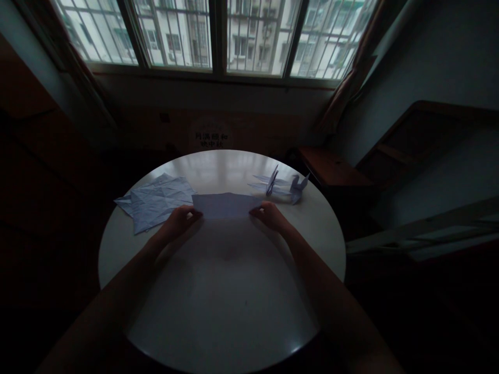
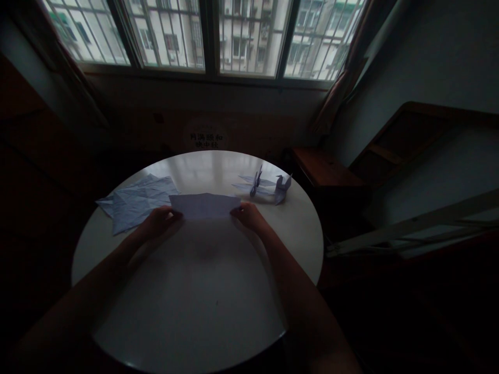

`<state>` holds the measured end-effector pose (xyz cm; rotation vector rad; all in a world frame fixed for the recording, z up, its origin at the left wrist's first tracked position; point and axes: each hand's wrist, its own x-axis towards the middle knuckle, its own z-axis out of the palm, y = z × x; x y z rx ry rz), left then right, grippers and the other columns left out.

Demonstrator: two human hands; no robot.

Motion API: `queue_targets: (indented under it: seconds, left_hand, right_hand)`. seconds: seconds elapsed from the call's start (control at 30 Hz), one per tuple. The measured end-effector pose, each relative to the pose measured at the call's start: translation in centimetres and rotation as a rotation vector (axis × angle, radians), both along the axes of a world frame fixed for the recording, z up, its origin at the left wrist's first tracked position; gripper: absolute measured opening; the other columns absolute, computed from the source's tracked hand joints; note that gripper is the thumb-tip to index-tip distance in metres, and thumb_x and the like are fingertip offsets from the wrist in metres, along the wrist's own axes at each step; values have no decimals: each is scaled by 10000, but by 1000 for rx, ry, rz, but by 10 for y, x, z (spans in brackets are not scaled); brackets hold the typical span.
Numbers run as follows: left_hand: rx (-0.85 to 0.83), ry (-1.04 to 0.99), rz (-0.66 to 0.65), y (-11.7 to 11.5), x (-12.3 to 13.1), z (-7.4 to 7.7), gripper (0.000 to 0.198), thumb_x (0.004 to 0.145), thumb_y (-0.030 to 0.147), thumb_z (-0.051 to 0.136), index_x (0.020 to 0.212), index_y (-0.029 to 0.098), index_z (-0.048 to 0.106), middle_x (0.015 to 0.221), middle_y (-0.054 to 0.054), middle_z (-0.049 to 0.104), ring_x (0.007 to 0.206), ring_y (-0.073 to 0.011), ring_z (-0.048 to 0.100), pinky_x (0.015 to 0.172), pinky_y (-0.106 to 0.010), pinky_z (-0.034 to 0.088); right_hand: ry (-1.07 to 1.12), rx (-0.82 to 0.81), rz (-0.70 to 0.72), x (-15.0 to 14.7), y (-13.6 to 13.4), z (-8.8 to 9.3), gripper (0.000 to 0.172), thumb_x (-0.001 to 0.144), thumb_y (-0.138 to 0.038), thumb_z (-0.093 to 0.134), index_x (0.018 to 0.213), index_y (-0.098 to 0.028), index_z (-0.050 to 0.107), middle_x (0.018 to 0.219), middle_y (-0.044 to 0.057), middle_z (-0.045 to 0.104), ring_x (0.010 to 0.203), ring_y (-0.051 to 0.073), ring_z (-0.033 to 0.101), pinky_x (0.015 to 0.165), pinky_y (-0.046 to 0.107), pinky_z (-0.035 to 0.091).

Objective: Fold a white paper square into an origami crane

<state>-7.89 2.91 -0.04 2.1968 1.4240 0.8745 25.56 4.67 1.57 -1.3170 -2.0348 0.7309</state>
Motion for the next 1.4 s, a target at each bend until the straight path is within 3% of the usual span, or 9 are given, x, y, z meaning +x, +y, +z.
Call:
queue_targets:
  seconds: [0.1, 0.2, 0.37, 0.53, 0.63, 0.77, 0.9, 1.03, 1.4]
  left_hand:
    - [-1, -39, 24, -3, 2, 2, 270, 845, 398, 564, 716, 175, 644, 693, -31, 680, 659, -161, 624, 592, -241, 445]
    - [-5, -75, 78, -4, 4, 5, 293, 817, 453, 588, 878, 174, 653, 723, -32, 687, 652, -174, 637, 586, -251, 453]
    - [-62, -101, 139, -5, 7, 10, 684, 752, 440, 666, 1348, 179, 454, 668, 18, 673, 610, -184, 647, 633, -282, 485]
    - [-11, -145, 163, -4, 6, 9, 838, 699, 381, 721, 1428, 193, 354, 716, 37, 624, 577, -148, 597, 590, -263, 479]
    - [77, -112, 158, -1, 4, 6, 572, 705, 353, 725, 1235, 193, 579, 733, 28, 568, 564, -117, 532, 571, -248, 466]
    - [163, -50, -17, -2, 7, 5, 245, 795, 343, 672, 994, 207, 713, 765, -12, 583, 677, -143, 559, 665, -279, 487]
    - [213, 68, -160, -8, 14, 6, 218, 829, 355, 662, 1003, 247, 736, 1004, -69, 672, 959, -217, 604, 888, -373, 465]
    - [129, 190, -228, -13, 18, 8, 243, 859, 388, 629, 1055, 289, 732, 1144, -61, 663, 1066, -231, 594, 984, -403, 421]
    - [92, 217, -215, -9, 15, 3, 221, 877, 369, 607, 1042, 321, 746, 1165, -57, 665, 1058, -236, 606, 968, -430, 433]
  right_hand:
    - [3, 15, -53, 0, 1, -2, 170, 787, -277, 651, 703, -133, 686, 692, 43, 691, 649, 167, 626, 611, 245, 440]
    - [7, 32, -72, 0, 2, -2, 171, 780, -295, 671, 854, -141, 680, 694, 27, 668, 637, 152, 609, 599, 232, 430]
    - [22, -10, -141, -3, 1, -2, 578, 753, -224, 706, 1292, -137, 520, 668, -11, 641, 612, 142, 609, 635, 240, 451]
    - [-16, 69, -166, -5, -1, -6, 779, 734, -202, 725, 1430, -177, 376, 702, -28, 607, 630, 157, 591, 662, 275, 469]
    - [-79, 203, -210, -3, 1, -9, 703, 704, -176, 751, 1357, -162, 490, 845, 36, 613, 738, 184, 584, 742, 323, 488]
    - [-116, 337, -114, -3, 3, -10, 352, 764, -184, 718, 1115, -177, 691, 972, 89, 606, 882, 212, 585, 858, 372, 476]
    - [-152, 403, 57, -11, -2, -10, 225, 811, -249, 703, 1031, -228, 746, 1043, 90, 637, 956, 219, 577, 919, 394, 429]
    - [-225, 311, 172, -17, -8, -13, 233, 806, -300, 724, 1036, -276, 753, 1068, 72, 663, 963, 217, 577, 920, 394, 404]
    - [-260, 215, 132, -16, -7, -11, 212, 840, -304, 691, 1038, -268, 757, 1072, 86, 664, 1005, 225, 587, 901, 375, 416]
